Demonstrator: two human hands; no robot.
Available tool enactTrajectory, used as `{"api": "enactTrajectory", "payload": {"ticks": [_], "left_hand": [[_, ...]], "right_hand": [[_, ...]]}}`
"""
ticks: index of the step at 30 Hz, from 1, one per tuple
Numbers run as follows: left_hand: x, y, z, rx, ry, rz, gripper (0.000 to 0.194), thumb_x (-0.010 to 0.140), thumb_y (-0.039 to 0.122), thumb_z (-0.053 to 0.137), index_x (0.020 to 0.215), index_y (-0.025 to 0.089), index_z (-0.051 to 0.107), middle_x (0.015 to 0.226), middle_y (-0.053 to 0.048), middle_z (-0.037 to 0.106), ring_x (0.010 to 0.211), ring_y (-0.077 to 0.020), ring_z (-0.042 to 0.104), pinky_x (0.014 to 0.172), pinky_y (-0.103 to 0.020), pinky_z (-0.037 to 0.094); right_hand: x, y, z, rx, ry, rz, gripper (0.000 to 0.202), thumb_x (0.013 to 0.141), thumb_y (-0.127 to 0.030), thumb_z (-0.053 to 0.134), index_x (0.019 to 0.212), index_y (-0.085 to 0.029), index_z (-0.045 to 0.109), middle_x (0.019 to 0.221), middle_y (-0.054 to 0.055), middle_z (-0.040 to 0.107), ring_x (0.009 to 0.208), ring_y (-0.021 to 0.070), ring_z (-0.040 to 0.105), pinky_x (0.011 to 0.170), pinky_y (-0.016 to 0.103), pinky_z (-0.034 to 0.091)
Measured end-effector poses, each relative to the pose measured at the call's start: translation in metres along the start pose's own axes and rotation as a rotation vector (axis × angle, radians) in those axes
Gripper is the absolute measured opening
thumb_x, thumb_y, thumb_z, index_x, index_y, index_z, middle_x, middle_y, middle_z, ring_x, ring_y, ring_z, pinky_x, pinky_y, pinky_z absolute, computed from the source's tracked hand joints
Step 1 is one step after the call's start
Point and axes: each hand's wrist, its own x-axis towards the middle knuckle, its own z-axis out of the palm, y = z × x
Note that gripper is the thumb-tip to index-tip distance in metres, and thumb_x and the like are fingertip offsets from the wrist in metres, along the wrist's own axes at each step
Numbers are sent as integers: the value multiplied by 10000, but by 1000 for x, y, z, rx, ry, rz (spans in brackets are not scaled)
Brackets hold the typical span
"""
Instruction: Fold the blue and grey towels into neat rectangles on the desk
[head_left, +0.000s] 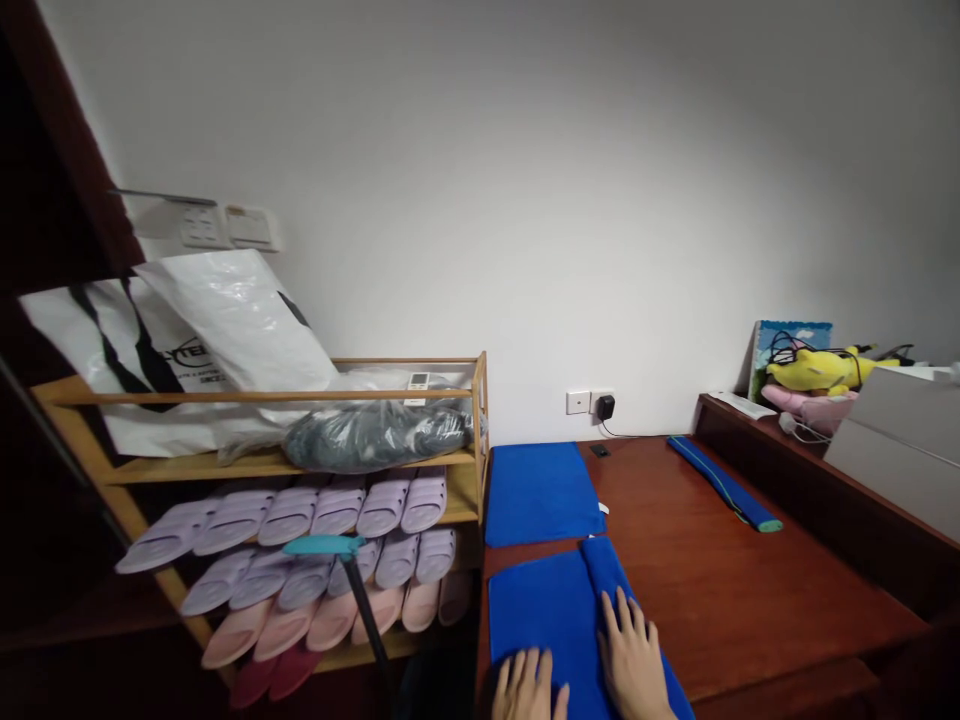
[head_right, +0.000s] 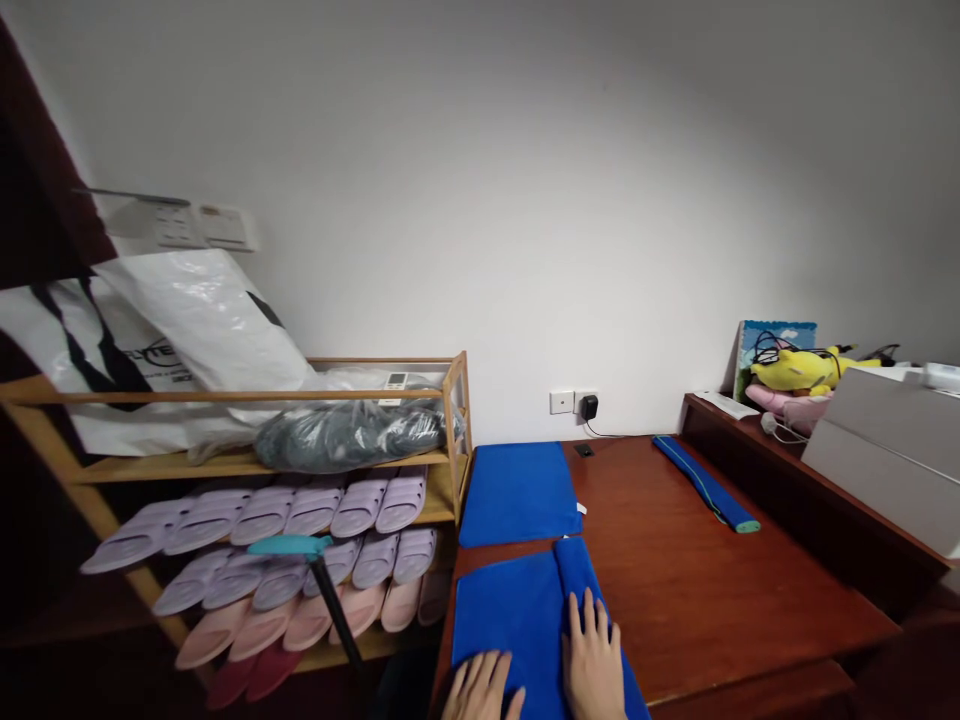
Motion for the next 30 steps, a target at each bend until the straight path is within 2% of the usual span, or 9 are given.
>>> {"api": "enactTrajectory", "payload": {"ticks": [3,7,14,16,18,20,23,27,30], "left_hand": [[34,-2,-22,-58,-256,-22,492,894,394,363,1358,242,420,1395,-63,455,1250,-263,452,1009,-448,391],[53,-5,-34,-127,-483,-42,560,915,466,307,1430,272,203,1500,-60,222,1368,-296,226,1073,-586,242],[48,-7,-31,-127,-495,-35,562,928,526,235,1427,317,80,1516,-28,175,1386,-276,170,1091,-578,207],[49,-6,-32,-123,-498,-33,558,932,518,225,1426,315,61,1517,-31,173,1386,-277,169,1089,-581,206],[50,-5,-33,-121,-497,-32,557,935,509,226,1427,309,56,1518,-36,173,1388,-278,161,1092,-583,192],[50,-3,-33,-121,-489,-28,556,937,499,232,1428,302,58,1520,-43,171,1389,-280,157,1096,-582,178],[52,-4,-32,-122,-488,-24,560,938,486,241,1432,294,59,1520,-39,171,1388,-274,167,1099,-579,175],[60,-12,-30,-106,-525,-17,578,928,469,277,1437,277,81,1514,-17,188,1386,-250,188,1108,-554,187],[66,-18,-30,-89,-527,-5,574,926,485,281,1435,276,119,1510,-14,206,1381,-243,210,1112,-530,197]], "right_hand": [[4,-10,-3,4,14,-14,474,863,-279,358,1304,-183,504,1320,161,515,1136,365,502,907,540,384],[13,2,-3,-9,37,-53,532,806,-123,319,1296,-197,512,1255,129,574,1070,328,543,895,498,406],[48,102,-17,315,-54,52,633,709,-51,299,1306,-160,481,1007,69,698,910,180,645,776,266,489],[57,127,-24,289,-57,96,575,712,-63,304,1229,-126,547,927,96,709,867,201,660,759,288,500],[59,133,-30,246,-25,143,541,748,-80,292,1233,-73,532,1046,168,668,961,249,635,815,360,491],[55,117,-33,226,35,127,521,807,-121,282,1287,-62,474,1238,198,564,1120,275,552,910,416,450],[35,59,-28,301,109,-84,470,894,-281,338,1333,-150,439,1381,124,457,1267,236,420,1027,401,380],[5,-18,-12,350,-27,-217,545,919,-476,331,1416,-253,304,1465,69,334,1333,229,316,1036,419,382],[-2,-29,-2,306,-52,-240,547,918,-511,316,1412,-277,308,1474,58,305,1347,237,277,1061,444,345]]}}
